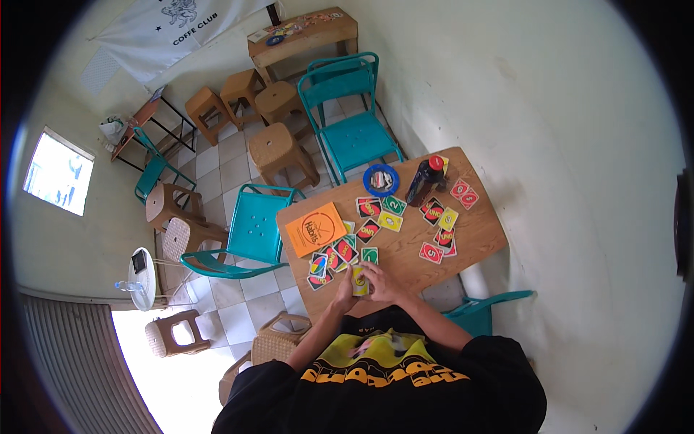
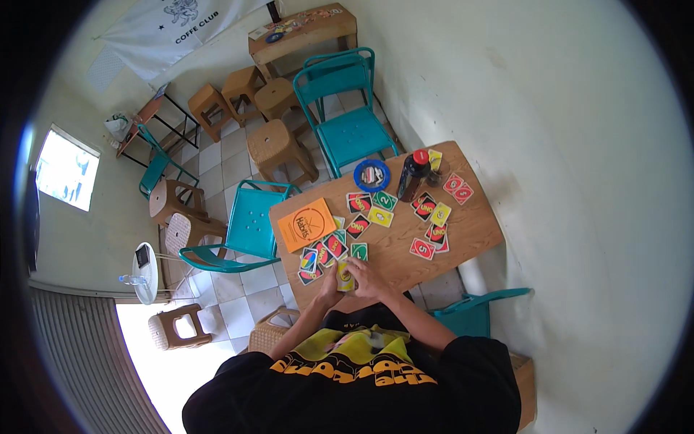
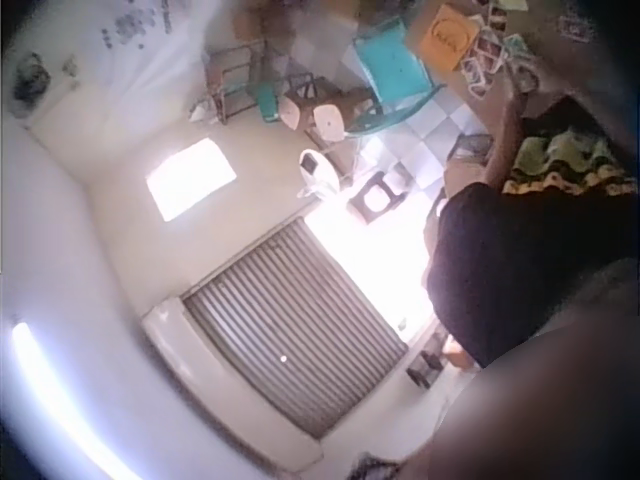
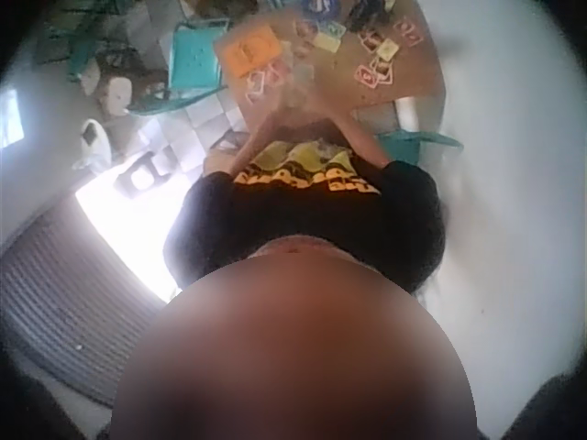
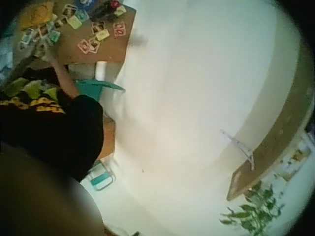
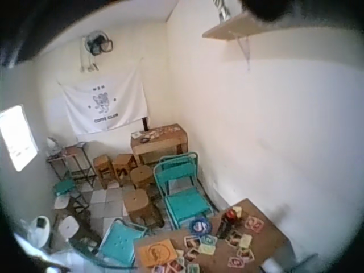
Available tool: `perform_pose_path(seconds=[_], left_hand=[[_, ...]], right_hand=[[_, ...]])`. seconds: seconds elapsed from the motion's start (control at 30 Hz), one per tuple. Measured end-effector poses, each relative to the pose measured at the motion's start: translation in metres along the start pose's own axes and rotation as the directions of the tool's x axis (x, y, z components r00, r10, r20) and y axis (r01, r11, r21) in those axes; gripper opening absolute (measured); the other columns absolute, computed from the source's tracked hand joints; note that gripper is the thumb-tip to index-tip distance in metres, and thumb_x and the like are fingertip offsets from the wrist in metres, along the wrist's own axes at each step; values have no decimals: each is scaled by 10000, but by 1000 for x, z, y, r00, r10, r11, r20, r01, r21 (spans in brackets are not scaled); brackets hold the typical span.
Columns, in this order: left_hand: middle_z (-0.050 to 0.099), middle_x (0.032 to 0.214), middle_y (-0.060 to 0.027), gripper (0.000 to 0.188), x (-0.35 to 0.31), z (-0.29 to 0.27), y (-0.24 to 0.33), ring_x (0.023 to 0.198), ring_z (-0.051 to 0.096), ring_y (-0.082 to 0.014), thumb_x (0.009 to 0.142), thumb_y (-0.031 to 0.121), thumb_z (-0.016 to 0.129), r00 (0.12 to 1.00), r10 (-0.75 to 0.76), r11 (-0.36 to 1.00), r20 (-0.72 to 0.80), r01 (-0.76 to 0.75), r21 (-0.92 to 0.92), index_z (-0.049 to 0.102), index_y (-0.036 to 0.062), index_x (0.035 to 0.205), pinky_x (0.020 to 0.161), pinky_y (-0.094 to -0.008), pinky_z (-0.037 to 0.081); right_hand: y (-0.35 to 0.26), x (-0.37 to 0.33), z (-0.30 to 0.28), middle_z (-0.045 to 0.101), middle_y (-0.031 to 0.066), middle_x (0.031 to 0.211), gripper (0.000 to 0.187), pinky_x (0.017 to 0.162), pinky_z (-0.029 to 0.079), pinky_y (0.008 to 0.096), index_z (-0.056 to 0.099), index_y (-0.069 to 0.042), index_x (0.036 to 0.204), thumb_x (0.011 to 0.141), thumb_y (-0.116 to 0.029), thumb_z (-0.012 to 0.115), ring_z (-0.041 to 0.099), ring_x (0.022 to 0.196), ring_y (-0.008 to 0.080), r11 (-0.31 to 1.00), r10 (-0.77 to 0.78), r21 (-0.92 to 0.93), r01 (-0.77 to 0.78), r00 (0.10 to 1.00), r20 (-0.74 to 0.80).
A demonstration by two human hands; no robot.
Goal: Picking up scattered playing cards from a table and organizing them into a single stack.
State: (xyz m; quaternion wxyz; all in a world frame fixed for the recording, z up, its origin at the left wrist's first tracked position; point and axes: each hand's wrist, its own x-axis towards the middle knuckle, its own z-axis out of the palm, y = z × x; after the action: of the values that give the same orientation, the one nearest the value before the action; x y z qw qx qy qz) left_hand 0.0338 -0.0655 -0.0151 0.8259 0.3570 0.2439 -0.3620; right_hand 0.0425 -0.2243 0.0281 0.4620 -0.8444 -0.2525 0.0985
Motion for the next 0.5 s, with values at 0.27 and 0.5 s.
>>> perform_pose_path(seconds=[0.27, 0.5], left_hand=[[589, 865, -88, 545, 10, -16, -10, 720, 627, -243, 935, 572, 324, 990, 68, 997, -124, -71, -19, 496, 73, 1070, 632, -363, 553], [576, 1160, -158, 642, 11, -22, -15, 923, 640, -269, 920, 595, 337, 997, 41, 999, -70, -42, -15, 443, 46, 1236, 777, -404, 536]], right_hand=[[-8, 1, 1, 475, 159, 1204, 522, 884, 470, 382, 552, -34, 972, 548, -208, 804, 532, 1072, 315, 999, -31, -31, 31, 999, -20], [42, 6, 8, 437, 176, 1243, 563, 936, 440, 393, 551, -50, 1016, 529, -148, 815, 501, 1120, 341, 999, 42, -32, -42, 999, -1]])
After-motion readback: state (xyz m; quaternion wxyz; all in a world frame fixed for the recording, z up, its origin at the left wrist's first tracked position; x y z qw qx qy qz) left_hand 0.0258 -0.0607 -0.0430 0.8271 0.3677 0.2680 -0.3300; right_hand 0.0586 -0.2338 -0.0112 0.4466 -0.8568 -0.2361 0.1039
